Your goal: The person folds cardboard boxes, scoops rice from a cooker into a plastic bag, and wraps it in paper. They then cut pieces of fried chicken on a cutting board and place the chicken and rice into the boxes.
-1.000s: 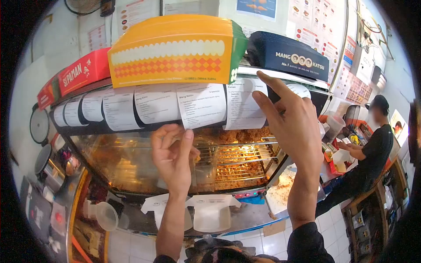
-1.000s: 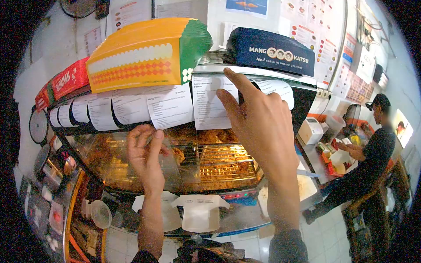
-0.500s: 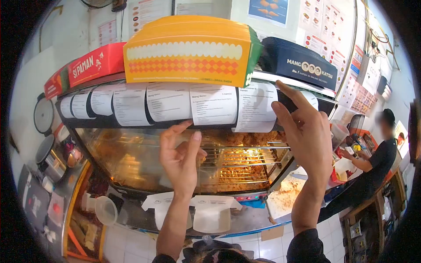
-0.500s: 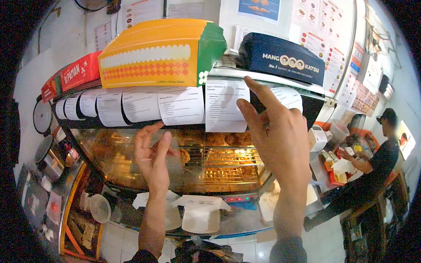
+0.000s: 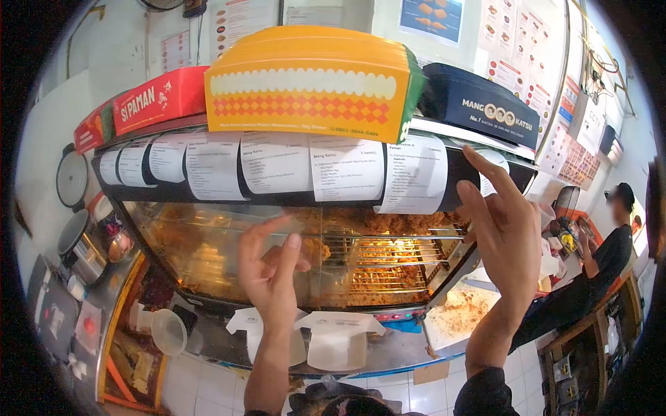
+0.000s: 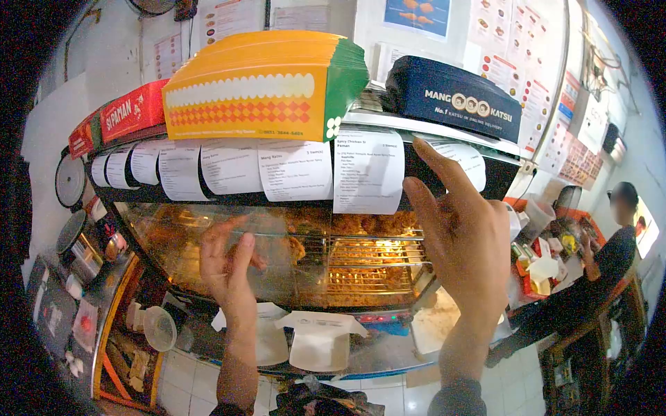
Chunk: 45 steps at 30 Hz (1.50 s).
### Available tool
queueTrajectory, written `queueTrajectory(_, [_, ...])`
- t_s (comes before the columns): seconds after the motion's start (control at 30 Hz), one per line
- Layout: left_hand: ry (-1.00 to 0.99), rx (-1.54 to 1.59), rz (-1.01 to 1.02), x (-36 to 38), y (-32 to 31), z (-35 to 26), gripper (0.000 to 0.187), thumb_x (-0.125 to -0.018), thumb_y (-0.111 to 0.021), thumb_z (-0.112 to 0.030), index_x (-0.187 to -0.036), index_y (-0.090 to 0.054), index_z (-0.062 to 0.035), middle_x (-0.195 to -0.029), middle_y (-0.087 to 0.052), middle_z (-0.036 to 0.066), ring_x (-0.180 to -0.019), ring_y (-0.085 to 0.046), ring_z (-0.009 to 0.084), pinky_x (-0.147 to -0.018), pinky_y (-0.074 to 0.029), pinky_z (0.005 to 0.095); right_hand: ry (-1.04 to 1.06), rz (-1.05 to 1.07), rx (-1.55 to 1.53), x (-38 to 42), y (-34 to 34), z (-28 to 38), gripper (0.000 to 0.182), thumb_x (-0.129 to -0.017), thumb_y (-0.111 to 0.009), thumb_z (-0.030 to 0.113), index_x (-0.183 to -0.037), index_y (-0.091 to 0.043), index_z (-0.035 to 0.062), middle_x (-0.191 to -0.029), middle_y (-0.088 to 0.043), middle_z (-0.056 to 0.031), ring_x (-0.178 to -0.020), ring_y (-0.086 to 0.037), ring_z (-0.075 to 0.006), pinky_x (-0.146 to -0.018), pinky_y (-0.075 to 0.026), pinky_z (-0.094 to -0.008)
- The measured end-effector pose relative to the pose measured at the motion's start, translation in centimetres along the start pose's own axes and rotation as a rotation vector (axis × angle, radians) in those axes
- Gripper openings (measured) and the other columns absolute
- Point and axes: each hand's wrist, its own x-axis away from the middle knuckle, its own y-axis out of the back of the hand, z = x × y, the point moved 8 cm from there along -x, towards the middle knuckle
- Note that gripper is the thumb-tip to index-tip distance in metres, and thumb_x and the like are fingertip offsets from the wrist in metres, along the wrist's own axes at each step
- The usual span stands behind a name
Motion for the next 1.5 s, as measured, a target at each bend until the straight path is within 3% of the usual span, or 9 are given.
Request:
queueTrajectory(0.23, [0.060, -0.129, -0.138, 2.0, 5.2, 0.7, 0.026, -0.093, -0.070, -0.001, -0.116, -0.058, -0.0012, -0.120, -0.065, 0.010, -0.070, -0.061, 0.0076, -0.056, -0.054, 0.0224, 0.069, -0.104, -0.062, 1.4, 0.9, -0.5, 0.036, -0.095, -0.074, 0.020, -0.131, -0.070, 0.0155, -0.059, -0.060, -0.0055, -0.050, -0.049, -0.0066, -0.049, -0.040, -0.0271])
queueTrajectory(0.33, [0.077, -0.150, -0.150, 3.2, 7.8, 1.6, 0.025, -0.092, -0.069, 0.001, -0.114, -0.058, -0.0011, -0.117, -0.065, 0.009, -0.067, -0.061, 0.0081, -0.055, -0.052, 0.0223, 0.035, -0.089, -0.108, 2.2, 1.0, -0.9, 0.036, -0.094, -0.075, 0.018, -0.129, -0.071, 0.0160, -0.061, -0.062, -0.0038, -0.053, -0.051, -0.0036, -0.052, -0.043, -0.0264])
queueTrajectory(0.43, [0.137, -0.157, -0.190, 4.8, 10.6, 3.4, 0.024, -0.092, -0.069, 0.002, -0.112, -0.058, -0.0020, -0.112, -0.064, 0.009, -0.062, -0.060, 0.0097, -0.054, -0.050, 0.0223, 0.170, 0.038, -0.089, 3.2, -0.3, 0.1, 0.033, -0.100, -0.066, 0.012, -0.132, -0.068, 0.0031, -0.064, -0.068, -0.0017, -0.059, -0.065, -0.0030, -0.051, -0.044, -0.0188])
queueTrajectory(0.57, [0.225, -0.187, -0.244, 6.5, 12.1, 3.8, 0.023, -0.093, -0.069, 0.002, -0.111, -0.057, -0.0036, -0.109, -0.063, 0.009, -0.059, -0.058, 0.0110, -0.053, -0.048, 0.0226, 0.254, 0.170, -0.145, 3.8, -2.5, 1.3, 0.031, -0.096, -0.071, 0.013, -0.125, -0.071, 0.0033, -0.065, -0.072, -0.0073, -0.057, -0.069, -0.0076, -0.053, -0.046, -0.0203])
queueTrajectory(0.63, [0.279, -0.210, -0.289, 7.4, 13.5, 4.4, 0.025, -0.092, -0.069, 0.003, -0.112, -0.056, -0.0053, -0.108, -0.063, 0.009, -0.059, -0.057, 0.0107, -0.054, -0.048, 0.0232, 0.166, 0.204, -0.148, 3.8, -2.8, 1.1, 0.035, -0.092, -0.077, 0.019, -0.127, -0.072, 0.0146, -0.096, -0.078, -0.0111, -0.064, -0.072, -0.0199, -0.062, -0.056, -0.0316])
queueTrajectory(1.17, [0.385, -0.333, -0.348, 13.6, 20.6, 7.6, 0.022, -0.090, -0.067, 0.002, -0.106, -0.053, -0.0046, -0.094, -0.059, 0.007, -0.053, -0.055, 0.0120, -0.048, -0.048, 0.0253, 0.126, 0.353, -0.168, 4.6, -5.6, -0.2, 0.033, -0.094, -0.075, 0.023, -0.126, -0.072, 0.0150, -0.065, -0.066, -0.0106, -0.056, -0.067, -0.0214, -0.054, -0.050, -0.0355])
queueTrajectory(1.23, [0.429, -0.319, -0.341, 14.6, 21.0, 8.4, 0.023, -0.090, -0.067, 0.002, -0.107, -0.053, -0.0042, -0.092, -0.058, 0.007, -0.053, -0.055, 0.0125, -0.048, -0.047, 0.0258, 0.184, 0.391, -0.083, 5.2, -6.3, -0.5, 0.025, -0.093, -0.076, 0.017, -0.116, -0.077, 0.0060, -0.070, -0.072, -0.0098, -0.057, -0.069, -0.0124, -0.055, -0.050, -0.0261])
queueTrajectory(1.3, [0.440, -0.297, -0.348, 15.1, 20.8, 8.4, 0.023, -0.090, -0.066, 0.002, -0.108, -0.053, -0.0039, -0.092, -0.057, 0.007, -0.050, -0.054, 0.0122, -0.046, -0.046, 0.0257, 0.238, 0.386, -0.135, 5.9, -7.2, -1.2, 0.019, -0.092, -0.077, 0.017, -0.108, -0.078, 0.0051, -0.069, -0.071, -0.0096, -0.056, -0.068, -0.0162, -0.054, -0.050, -0.0288])
queueTrajectory(1.5, [0.531, -0.316, -0.316, 16.6, 19.9, 9.2, 0.020, -0.096, -0.065, -0.009, -0.111, -0.053, -0.0050, -0.086, -0.056, 0.006, -0.056, -0.055, 0.0135, -0.051, -0.048, 0.0309, 0.402, 0.952, -0.171, 15.9, -16.8, -3.6, 0.018, -0.097, -0.071, 0.024, -0.097, -0.077, 0.0075, -0.078, -0.072, -0.0080, -0.063, -0.068, -0.0258, -0.059, -0.056, -0.0384])
